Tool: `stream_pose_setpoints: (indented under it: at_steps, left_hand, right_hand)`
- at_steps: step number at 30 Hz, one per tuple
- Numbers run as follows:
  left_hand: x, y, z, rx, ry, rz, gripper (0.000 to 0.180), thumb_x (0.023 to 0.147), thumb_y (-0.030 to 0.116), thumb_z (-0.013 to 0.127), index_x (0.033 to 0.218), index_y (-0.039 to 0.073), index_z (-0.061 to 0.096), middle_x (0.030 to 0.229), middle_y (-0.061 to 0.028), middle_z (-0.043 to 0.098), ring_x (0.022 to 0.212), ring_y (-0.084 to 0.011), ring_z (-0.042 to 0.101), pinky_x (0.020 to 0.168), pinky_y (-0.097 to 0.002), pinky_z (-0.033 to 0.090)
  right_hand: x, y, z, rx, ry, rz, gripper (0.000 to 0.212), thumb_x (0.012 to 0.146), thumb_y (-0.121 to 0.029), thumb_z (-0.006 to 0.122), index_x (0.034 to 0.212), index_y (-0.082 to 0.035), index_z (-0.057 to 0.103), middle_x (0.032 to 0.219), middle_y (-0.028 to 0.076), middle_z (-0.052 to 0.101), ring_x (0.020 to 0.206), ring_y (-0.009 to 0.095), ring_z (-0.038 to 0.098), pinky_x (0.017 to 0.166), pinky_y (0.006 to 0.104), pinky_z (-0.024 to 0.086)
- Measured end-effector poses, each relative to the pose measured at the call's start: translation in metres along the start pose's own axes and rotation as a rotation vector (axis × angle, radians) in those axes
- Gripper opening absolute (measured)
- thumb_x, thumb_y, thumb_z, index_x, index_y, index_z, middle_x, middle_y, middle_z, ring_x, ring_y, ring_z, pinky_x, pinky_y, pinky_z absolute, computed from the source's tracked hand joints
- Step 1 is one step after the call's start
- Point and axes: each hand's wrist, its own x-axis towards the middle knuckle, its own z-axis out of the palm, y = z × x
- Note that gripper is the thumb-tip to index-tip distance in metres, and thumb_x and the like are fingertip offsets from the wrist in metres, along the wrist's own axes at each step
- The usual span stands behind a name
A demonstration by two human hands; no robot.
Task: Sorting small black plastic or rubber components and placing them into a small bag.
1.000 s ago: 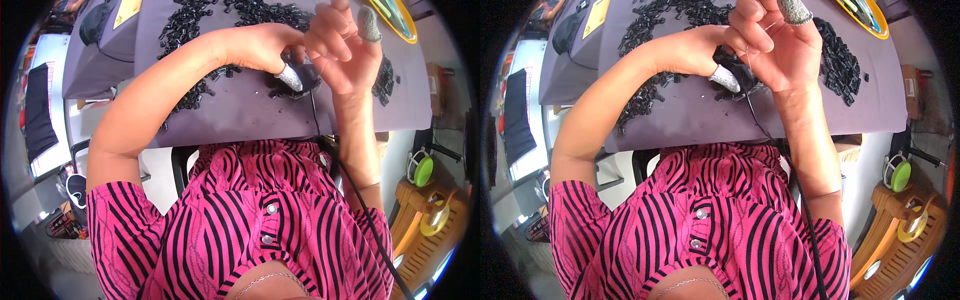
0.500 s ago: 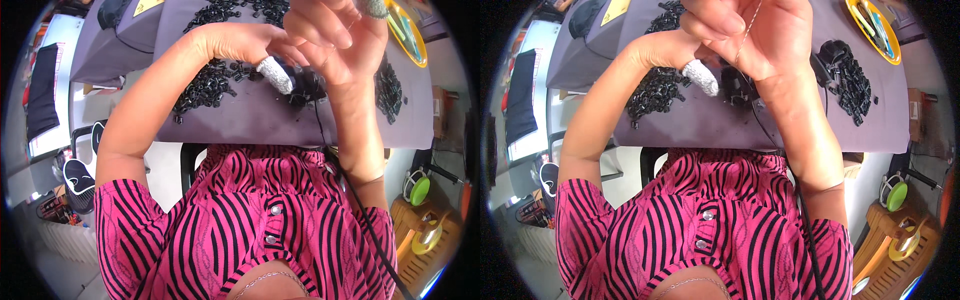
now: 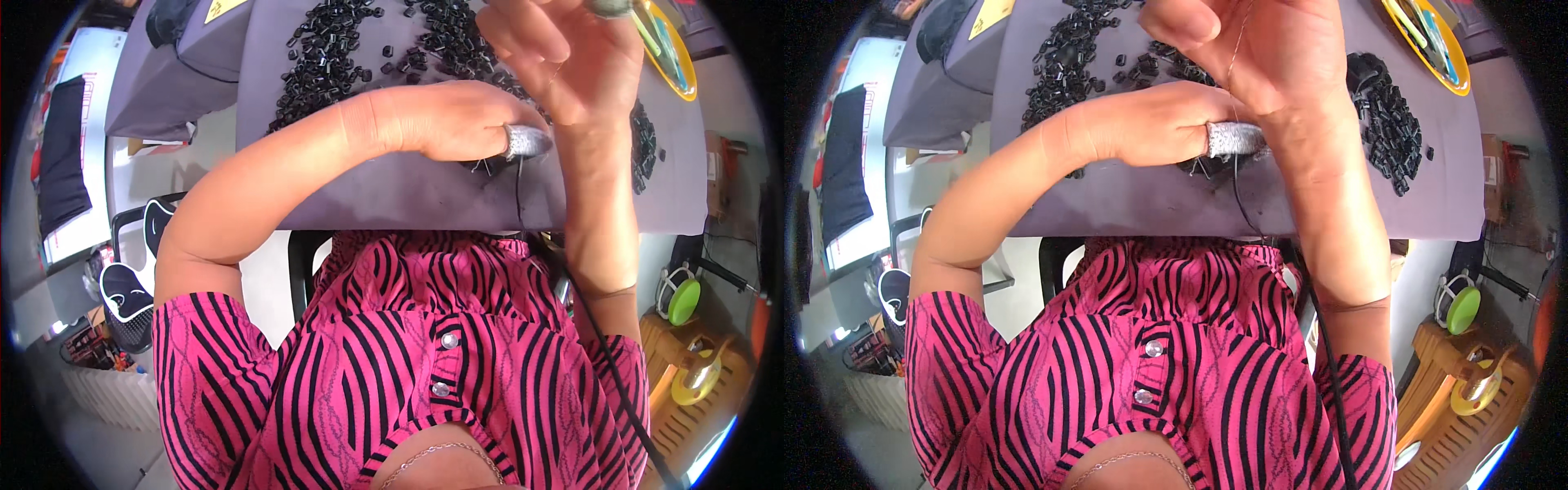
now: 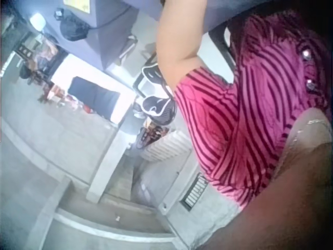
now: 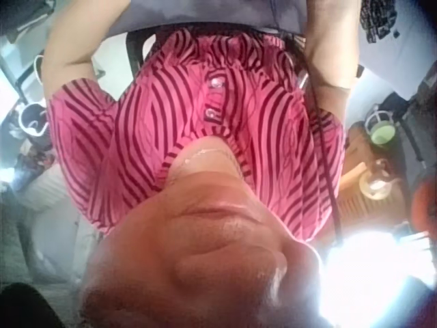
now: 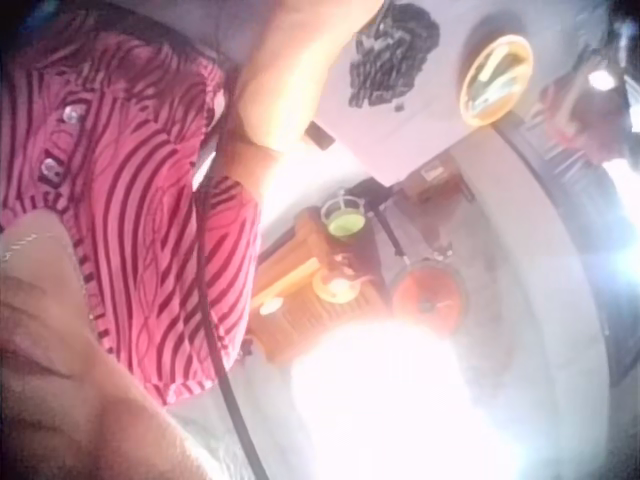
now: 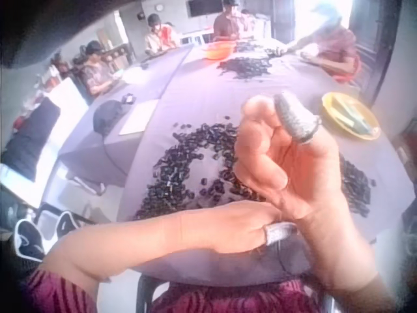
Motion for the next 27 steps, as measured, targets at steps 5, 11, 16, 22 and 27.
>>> stream_pose_setpoints:
  at_steps: [5, 11, 16, 22, 27]
  left_hand:
    - [-0.003, 0.004, 0.005, 0.214, 0.022, -0.115, 0.031, 0.096, 0.019, 0.054, 0.122, 0.005, 0.063, 0.112, -0.0173, 0.067, 0.109, -0.0354, 0.062, 0.094, -0.0424, 0.048]
    - [-0.007, 0.005, 0.012, 0.446, -0.002, -0.003, 0.027, 0.087, 0.018, 0.063, 0.11, 0.005, 0.067, 0.107, -0.0144, 0.067, 0.101, -0.035, 0.063, 0.088, -0.0439, 0.05]
    - [-0.009, 0.003, 0.02, 0.487, 0.059, 0.063, 0.022, 0.085, 0.017, 0.065, 0.104, 0.006, 0.069, 0.107, -0.0124, 0.067, 0.099, -0.0342, 0.063, 0.089, -0.0433, 0.051]
    - [-0.011, 0.004, 0.029, 0.492, 0.1, 0.102, 0.024, 0.084, 0.018, 0.067, 0.104, 0.005, 0.069, 0.109, -0.0116, 0.067, 0.104, -0.033, 0.062, 0.091, -0.0429, 0.05]
    - [-0.01, 0.019, 0.027, 0.569, -0.006, 0.111, 0.028, 0.073, 0.016, 0.07, 0.099, 0.004, 0.069, 0.106, -0.0096, 0.066, 0.113, -0.0295, 0.056, 0.101, -0.0425, 0.043]
  right_hand:
    - [-0.034, -0.023, 0.011, -0.324, 0.304, 0.111, 0.038, 0.097, -0.031, 0.059, 0.118, 0.0, 0.06, 0.08, 0.011, 0.068, 0.049, 0.011, 0.055, 0.043, 0.0208, 0.046]
    - [-0.076, -0.066, -0.003, -1.24, 0.114, 0.361, 0.029, 0.083, -0.004, 0.057, 0.111, 0.0, 0.066, 0.088, 0.005, 0.064, 0.062, 0.013, 0.051, 0.055, 0.0269, 0.039]
    - [-0.106, -0.055, 0.011, -1.907, 0.032, 0.46, 0.036, 0.069, 0.006, 0.057, 0.103, 0.0, 0.064, 0.081, 0.018, 0.064, 0.075, 0.033, 0.064, 0.066, 0.0396, 0.048]
    - [-0.113, -0.054, 0.003, -1.725, 0.047, 0.693, 0.033, 0.068, 0.008, 0.053, 0.098, 0.002, 0.065, 0.081, 0.017, 0.065, 0.078, 0.03, 0.066, 0.07, 0.0371, 0.049]
    - [-0.124, -0.049, -0.013, -1.323, 0.218, 0.529, 0.033, 0.068, 0.013, 0.048, 0.097, 0.004, 0.063, 0.077, 0.001, 0.059, 0.071, 0.008, 0.051, 0.061, 0.0258, 0.042]
